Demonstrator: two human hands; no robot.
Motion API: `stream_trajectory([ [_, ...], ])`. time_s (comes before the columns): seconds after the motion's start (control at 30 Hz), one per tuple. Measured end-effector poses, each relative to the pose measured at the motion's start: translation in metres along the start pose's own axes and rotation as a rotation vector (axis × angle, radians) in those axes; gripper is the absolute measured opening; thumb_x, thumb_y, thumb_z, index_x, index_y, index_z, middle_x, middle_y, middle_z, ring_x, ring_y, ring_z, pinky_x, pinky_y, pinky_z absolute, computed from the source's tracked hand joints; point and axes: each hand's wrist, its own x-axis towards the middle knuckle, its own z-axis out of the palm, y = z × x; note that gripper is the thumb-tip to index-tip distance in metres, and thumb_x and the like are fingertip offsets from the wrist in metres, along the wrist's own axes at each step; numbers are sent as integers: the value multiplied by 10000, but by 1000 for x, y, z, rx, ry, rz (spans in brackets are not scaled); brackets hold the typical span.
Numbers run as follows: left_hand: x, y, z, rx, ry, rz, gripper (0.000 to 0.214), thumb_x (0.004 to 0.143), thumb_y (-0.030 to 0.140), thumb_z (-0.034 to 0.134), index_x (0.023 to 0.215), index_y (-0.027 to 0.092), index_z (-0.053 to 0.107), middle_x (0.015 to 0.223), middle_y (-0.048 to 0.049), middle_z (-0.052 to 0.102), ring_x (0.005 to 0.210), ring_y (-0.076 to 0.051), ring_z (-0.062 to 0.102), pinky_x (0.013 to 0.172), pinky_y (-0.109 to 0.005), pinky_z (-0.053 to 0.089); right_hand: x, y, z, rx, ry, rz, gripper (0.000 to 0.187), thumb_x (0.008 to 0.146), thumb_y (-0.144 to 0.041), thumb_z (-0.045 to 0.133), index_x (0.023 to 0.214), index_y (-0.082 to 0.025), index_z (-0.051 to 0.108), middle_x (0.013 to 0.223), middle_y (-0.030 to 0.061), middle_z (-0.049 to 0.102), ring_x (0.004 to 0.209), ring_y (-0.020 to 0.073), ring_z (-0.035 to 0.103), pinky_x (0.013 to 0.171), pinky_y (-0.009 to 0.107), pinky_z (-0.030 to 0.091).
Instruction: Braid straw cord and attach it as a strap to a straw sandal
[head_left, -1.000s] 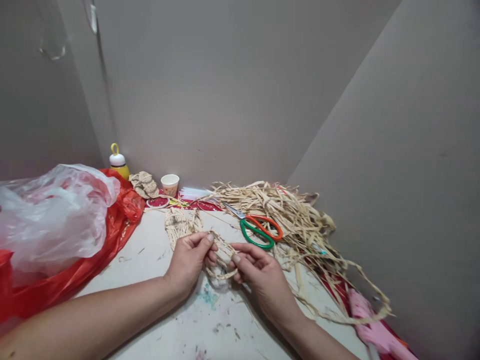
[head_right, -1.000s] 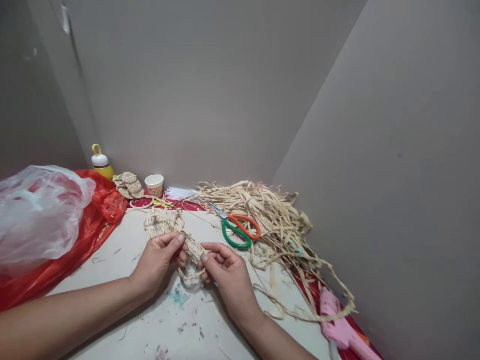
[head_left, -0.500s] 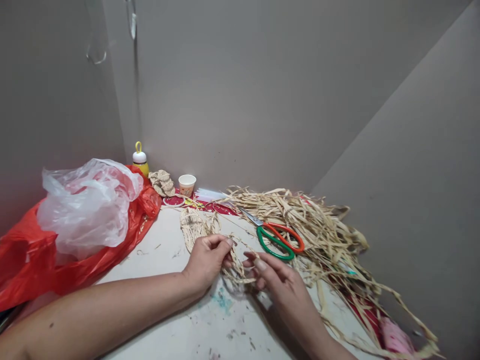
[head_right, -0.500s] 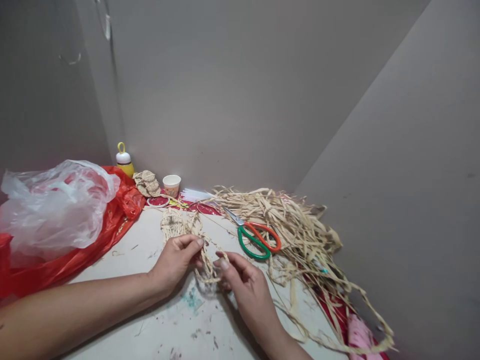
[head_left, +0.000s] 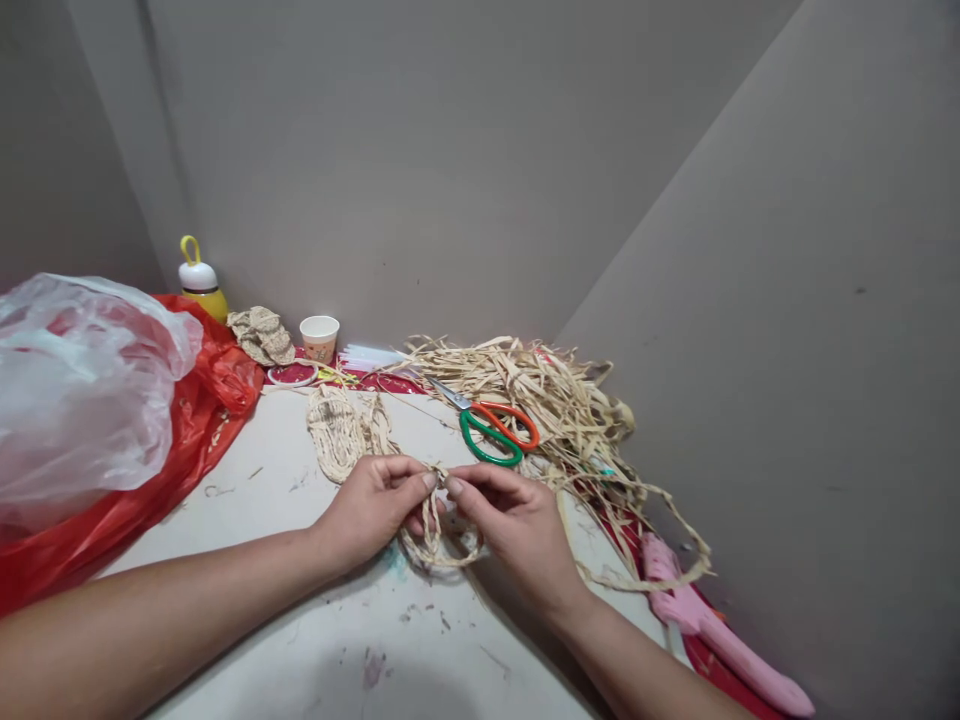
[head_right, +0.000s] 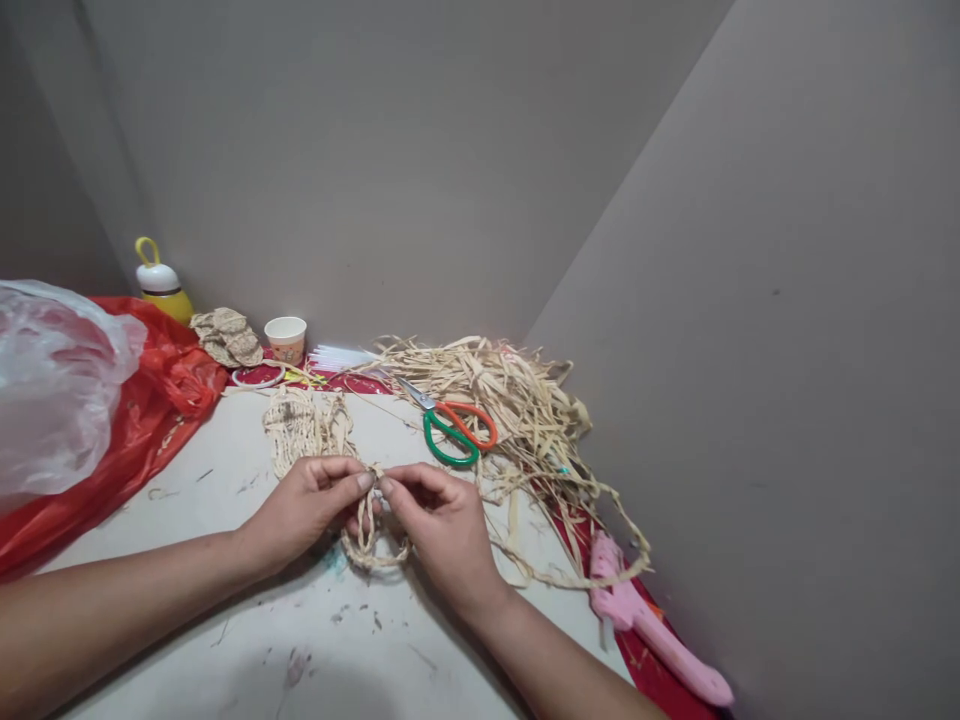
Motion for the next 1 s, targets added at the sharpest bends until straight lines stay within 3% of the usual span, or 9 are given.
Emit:
stream_trajectory([
  [0.3,0,4,1,-127,22,-64,285,600,336,805,718,123,658,582,5,611,501,-68,495,521,-194,370,2,-1,-1,32,55,31,176,690,-345,708,696,-168,705,575,6,633,499,111,517,501,235,432],
  [0.5,3,1,-2,-180,-38,-134,266,653,338,767,756,116,662,592,-32,639,527,-107,557,581,-240,429,4,0,-2,98,57,87,240,692,-395,715,712,-159,676,553,-7,592,490,104,477,485,231,395],
  [0.83,4,-1,-3,-72,-51,-69,276,770,404,650,709,142,587,477,30,520,384,-66,437,417,-190,362,4,0,-2,125,38,111,242,705,-398,709,695,-166,642,519,-26,553,483,100,472,490,229,393],
  [0.9,4,-1,-4,-31,-18,-39,293,769,416,650,714,132,606,484,41,504,371,-50,397,400,-183,323,4,1,-2,123,20,108,234,709,-392,706,721,-167,646,544,-20,571,499,106,487,500,233,403],
  [1.0,4,-1,-5,20,31,3,295,766,411,651,790,117,659,500,53,491,365,-39,345,382,-187,274,6,4,-4,93,26,58,265,716,-376,705,892,-179,677,751,28,661,651,146,576,595,263,456],
])
